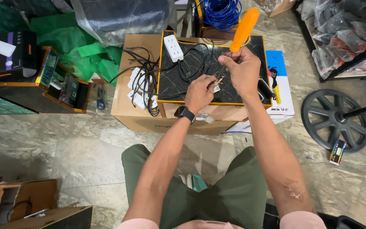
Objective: The person sits on the floor and opens a white power strip, using a screwdriver to remove its screws. They pull the casing apart, handle the internal wires and components, and use pliers while working on the small plug and wiring parts on the table.
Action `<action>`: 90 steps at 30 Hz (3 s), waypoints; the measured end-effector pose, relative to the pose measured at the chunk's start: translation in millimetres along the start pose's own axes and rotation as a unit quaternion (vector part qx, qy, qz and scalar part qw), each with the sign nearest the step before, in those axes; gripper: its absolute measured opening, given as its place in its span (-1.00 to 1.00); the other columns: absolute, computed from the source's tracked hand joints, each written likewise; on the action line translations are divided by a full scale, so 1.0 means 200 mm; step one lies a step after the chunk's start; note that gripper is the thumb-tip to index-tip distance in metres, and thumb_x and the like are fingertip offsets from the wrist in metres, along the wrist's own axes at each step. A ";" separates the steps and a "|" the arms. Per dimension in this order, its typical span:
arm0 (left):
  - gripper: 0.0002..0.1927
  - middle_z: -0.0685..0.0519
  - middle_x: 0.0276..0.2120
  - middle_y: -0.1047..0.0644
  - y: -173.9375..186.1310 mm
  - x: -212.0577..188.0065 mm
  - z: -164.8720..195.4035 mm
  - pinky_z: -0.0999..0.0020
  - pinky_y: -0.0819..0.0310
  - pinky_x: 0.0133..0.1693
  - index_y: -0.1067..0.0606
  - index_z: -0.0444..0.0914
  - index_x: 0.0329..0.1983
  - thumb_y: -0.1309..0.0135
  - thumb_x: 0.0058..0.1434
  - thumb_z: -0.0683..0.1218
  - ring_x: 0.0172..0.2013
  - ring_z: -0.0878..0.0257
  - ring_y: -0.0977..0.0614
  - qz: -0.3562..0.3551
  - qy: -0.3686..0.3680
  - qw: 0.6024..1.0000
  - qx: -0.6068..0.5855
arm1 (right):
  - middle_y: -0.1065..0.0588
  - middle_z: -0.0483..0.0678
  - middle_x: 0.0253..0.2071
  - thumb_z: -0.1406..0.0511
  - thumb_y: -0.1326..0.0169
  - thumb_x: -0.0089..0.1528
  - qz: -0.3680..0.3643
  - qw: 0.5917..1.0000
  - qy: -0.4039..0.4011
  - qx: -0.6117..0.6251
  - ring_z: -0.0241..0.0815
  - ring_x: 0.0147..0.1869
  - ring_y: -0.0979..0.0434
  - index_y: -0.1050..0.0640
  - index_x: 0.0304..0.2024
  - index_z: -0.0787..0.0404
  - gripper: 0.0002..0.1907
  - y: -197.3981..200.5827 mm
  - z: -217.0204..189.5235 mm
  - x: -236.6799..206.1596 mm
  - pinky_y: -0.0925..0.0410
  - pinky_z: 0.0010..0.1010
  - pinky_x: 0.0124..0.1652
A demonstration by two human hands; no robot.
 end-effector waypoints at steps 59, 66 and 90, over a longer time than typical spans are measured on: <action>-0.85 -0.08 -0.30 -0.61 0.00 0.00 -0.03 0.16 -0.51 -0.26 -0.62 -0.26 -0.17 -0.21 0.23 -0.13 -0.28 -0.08 -0.64 -0.015 -0.010 0.999 -0.034 | -0.41 0.01 0.24 0.63 -0.21 0.45 -0.029 0.975 0.218 -0.029 -0.26 0.16 -0.51 -0.20 0.47 0.06 -0.29 0.15 -0.20 0.11 -0.46 -0.49 0.06; -0.76 0.00 -0.29 -0.57 0.05 0.01 0.00 0.34 -0.47 -0.33 -0.56 -0.27 -0.04 -0.17 0.22 -0.18 -0.43 0.18 -0.57 -0.027 0.026 0.991 -0.132 | -0.38 0.00 0.43 0.54 -0.07 0.51 0.074 0.976 0.207 -0.002 -0.26 0.24 -0.51 -0.17 0.53 0.19 -0.39 0.30 -0.06 0.23 -0.44 -0.44 0.19; -0.83 -0.04 -0.40 -0.60 0.04 0.03 0.01 0.35 -0.45 -0.36 -0.64 -0.28 -0.10 -0.20 0.29 -0.12 -0.47 0.16 -0.57 0.042 0.018 0.994 -0.099 | -0.50 -0.05 0.03 0.46 -0.19 0.21 -0.127 0.879 0.245 -0.390 0.10 0.08 -0.39 -0.65 -0.02 0.08 -0.69 0.14 0.45 0.05 -0.27 -0.11 0.05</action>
Point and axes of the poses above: each hand's wrist, its own x-axis towards the middle knuckle, its own y-axis out of the back of the hand, z = x × y, the point moved 1 cm from there along x, towards the middle knuckle
